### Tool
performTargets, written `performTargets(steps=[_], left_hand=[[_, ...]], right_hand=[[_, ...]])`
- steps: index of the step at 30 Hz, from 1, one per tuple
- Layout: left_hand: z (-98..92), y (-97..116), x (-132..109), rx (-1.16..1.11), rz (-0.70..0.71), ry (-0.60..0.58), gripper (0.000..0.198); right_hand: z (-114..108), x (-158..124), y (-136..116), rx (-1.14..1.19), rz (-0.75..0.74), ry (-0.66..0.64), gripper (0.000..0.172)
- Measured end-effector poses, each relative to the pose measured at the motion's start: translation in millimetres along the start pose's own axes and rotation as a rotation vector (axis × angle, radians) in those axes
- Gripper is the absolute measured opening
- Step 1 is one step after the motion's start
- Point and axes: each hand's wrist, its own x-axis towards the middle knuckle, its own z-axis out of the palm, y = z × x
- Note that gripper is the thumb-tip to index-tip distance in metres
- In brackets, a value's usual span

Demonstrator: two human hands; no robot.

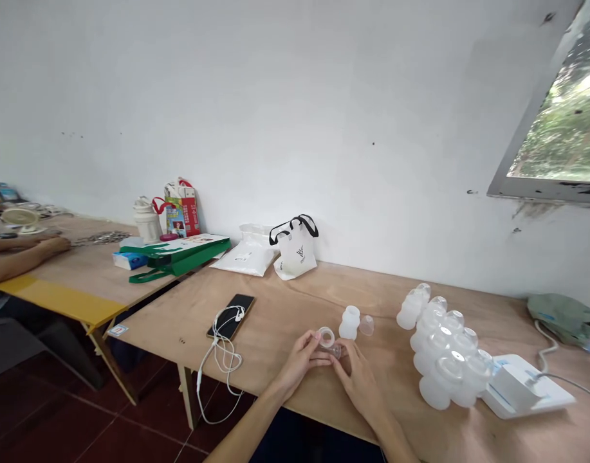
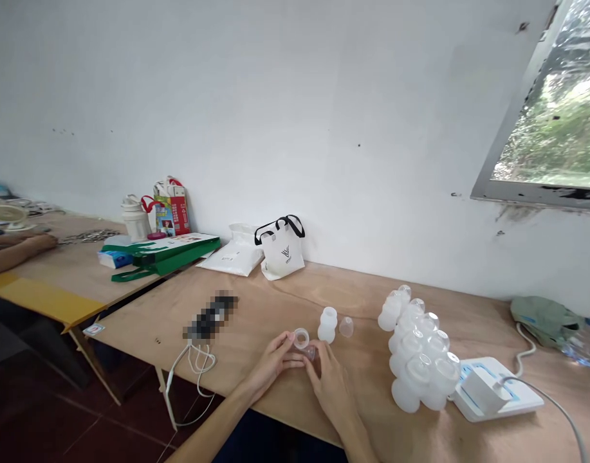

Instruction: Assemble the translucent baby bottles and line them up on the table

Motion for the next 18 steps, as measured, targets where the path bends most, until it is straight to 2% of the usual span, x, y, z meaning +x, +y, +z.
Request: performTargets(steps=[3,7,9,14,18], left_hand=[[-3.1,-3.4,3.5,-0.049,-0.001,0.023,0.06],[-7.0,-4.9,6.7,-0.088,-0.005,0.028,0.055],[-7.2,-4.2,6.4,-0.077,0.006,0.007,0.056],[-5.0,-2.3,3.9,-0.015,0.033,-0.046,0.073],[-5.8,-4.6,4.9,0.004,0.014,-0.047,0.067]], right_hand=[[0.7,0.2,1.7,0.123,0.028,0.06,0.025],[-0.1,-1.1,6.0,0.111,0.038,0.111,0.028],[-0.2,-1.8,7.1,0.094,-0.006,0.147,0.028],[0.3,-2.4,1.6,0.063,-0.157,0.238,0.027],[-1.8,-2.4,-4.0,0.015,-0.224,0.286,0.022]])
